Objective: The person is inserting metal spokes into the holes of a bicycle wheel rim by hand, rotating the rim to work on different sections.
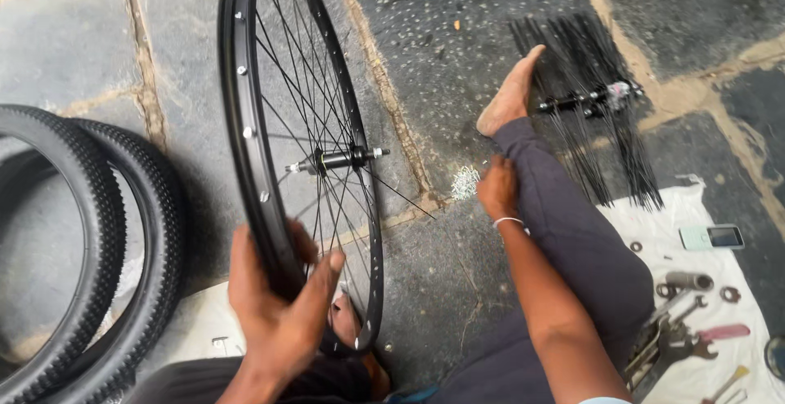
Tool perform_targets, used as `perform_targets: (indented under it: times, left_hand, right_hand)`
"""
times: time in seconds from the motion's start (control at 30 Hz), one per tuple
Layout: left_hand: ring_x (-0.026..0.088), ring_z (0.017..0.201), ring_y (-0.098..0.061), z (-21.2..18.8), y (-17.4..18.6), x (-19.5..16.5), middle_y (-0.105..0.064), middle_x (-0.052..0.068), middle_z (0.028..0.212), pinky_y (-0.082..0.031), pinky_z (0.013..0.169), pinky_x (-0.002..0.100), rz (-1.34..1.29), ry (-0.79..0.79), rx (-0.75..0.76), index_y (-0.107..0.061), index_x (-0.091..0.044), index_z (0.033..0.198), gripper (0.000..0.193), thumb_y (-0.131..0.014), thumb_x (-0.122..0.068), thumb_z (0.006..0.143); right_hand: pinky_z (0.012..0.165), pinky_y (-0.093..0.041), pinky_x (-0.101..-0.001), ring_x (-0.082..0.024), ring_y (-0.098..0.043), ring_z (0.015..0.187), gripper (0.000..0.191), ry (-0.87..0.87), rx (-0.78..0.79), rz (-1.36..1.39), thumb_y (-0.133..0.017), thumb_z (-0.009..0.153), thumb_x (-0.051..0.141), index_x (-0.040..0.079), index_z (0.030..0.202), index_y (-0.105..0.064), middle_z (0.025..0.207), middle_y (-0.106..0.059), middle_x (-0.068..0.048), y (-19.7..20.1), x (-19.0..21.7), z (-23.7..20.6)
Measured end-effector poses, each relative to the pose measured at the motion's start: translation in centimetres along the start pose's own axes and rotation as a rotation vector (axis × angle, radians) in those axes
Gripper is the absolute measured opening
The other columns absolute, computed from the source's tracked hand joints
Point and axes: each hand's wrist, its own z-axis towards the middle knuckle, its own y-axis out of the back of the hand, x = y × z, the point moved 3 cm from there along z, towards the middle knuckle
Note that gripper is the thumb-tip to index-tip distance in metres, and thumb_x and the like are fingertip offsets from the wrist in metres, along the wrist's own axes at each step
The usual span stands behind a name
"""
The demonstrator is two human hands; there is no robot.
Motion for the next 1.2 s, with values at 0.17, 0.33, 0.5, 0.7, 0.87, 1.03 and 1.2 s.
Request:
perform_targets:
  times: [0.17, 0.33, 0.5, 0.7, 0.87, 1.03, 1.2]
  left_hand:
    - [0.005, 0.066, -0.049, 0.1, 0.0, 1.4, -0.053, 0.001, 0.08, -0.043, 0.056, 0.022, 0.066, 0.18, -0.009, -0.052, -0.004, 0.102, 0.037, -0.082, -0.001, 0.081]
    - [0.008, 0.056, -0.055, 1.1, -0.6, 0.7, -0.057, 0.002, 0.077, -0.044, 0.046, 0.024, -0.21, 0.347, 0.033, -0.053, -0.003, 0.105, 0.034, -0.08, 0.0, 0.085]
    - [0.007, 0.059, -0.051, 1.9, -1.2, 0.3, -0.055, -0.001, 0.073, -0.042, 0.049, 0.027, -0.09, 0.323, 0.104, -0.055, -0.005, 0.104, 0.031, -0.079, -0.007, 0.084]
    - [0.018, 0.055, -0.049, 2.0, -1.5, -0.6, -0.05, 0.008, 0.068, -0.039, 0.049, 0.035, 0.099, 0.093, 0.108, -0.053, -0.002, 0.1, 0.029, -0.077, -0.012, 0.087]
    - [0.027, 0.06, -0.057, 1.9, -2.0, -1.1, -0.056, 0.014, 0.073, -0.045, 0.055, 0.04, 0.052, -0.033, 0.06, -0.049, 0.0, 0.097, 0.027, -0.073, -0.007, 0.085]
    - [0.034, 0.077, -0.07, 1.6, -1.9, -1.2, -0.065, 0.02, 0.089, -0.052, 0.065, 0.042, -0.068, -0.095, 0.039, -0.049, 0.001, 0.102, 0.021, -0.065, -0.005, 0.09]
    - [0.041, 0.082, -0.068, 1.6, -1.8, -1.3, -0.065, 0.024, 0.091, -0.051, 0.069, 0.048, -0.023, -0.084, 0.023, -0.05, 0.003, 0.101, 0.02, -0.065, -0.006, 0.09]
  right_hand:
    - [0.091, -0.051, -0.0532, -0.046, -0.061, 0.106, 0.025, 0.175, 0.06, -0.138, -0.066, 0.092, 0.005, 0.0, 0.115, -0.059, 0.115, -0.06, -0.027, -1.7, -1.0, 2.0]
    - [0.092, -0.053, -0.0487, -0.044, -0.063, 0.107, 0.023, 0.296, 0.126, -0.285, -0.063, 0.087, 0.001, 0.001, 0.11, -0.064, 0.113, -0.064, -0.025, -3.3, -1.3, 2.9]
    - [0.088, -0.054, -0.0477, -0.04, -0.068, 0.097, 0.018, -0.034, 0.212, 0.023, -0.069, 0.091, 0.01, -0.002, 0.104, -0.067, 0.099, -0.07, -0.027, -0.9, 1.7, 4.5]
    - [0.084, -0.057, -0.0318, -0.019, -0.067, 0.091, 0.017, 0.224, 0.537, 1.132, -0.061, 0.104, 0.01, -0.003, 0.113, -0.068, 0.099, -0.067, -0.011, 16.2, 17.4, 2.5]
    - [0.087, -0.058, -0.0305, -0.017, -0.07, 0.097, 0.017, 0.804, 0.482, 0.621, -0.062, 0.1, 0.007, 0.0, 0.113, -0.069, 0.107, -0.069, -0.009, 30.8, 28.9, -7.4]
    - [0.085, -0.057, -0.0314, -0.017, -0.072, 0.094, 0.03, 0.799, 0.524, 0.442, -0.068, 0.09, 0.004, 0.0, 0.119, -0.066, 0.102, -0.07, -0.009, 33.1, 34.4, -9.9]
    - [0.078, -0.059, -0.0314, -0.016, -0.074, 0.091, 0.034, 0.818, 0.519, 0.274, -0.067, 0.084, 0.002, 0.002, 0.118, -0.066, 0.102, -0.068, -0.009, 33.3, 36.0, -10.2]
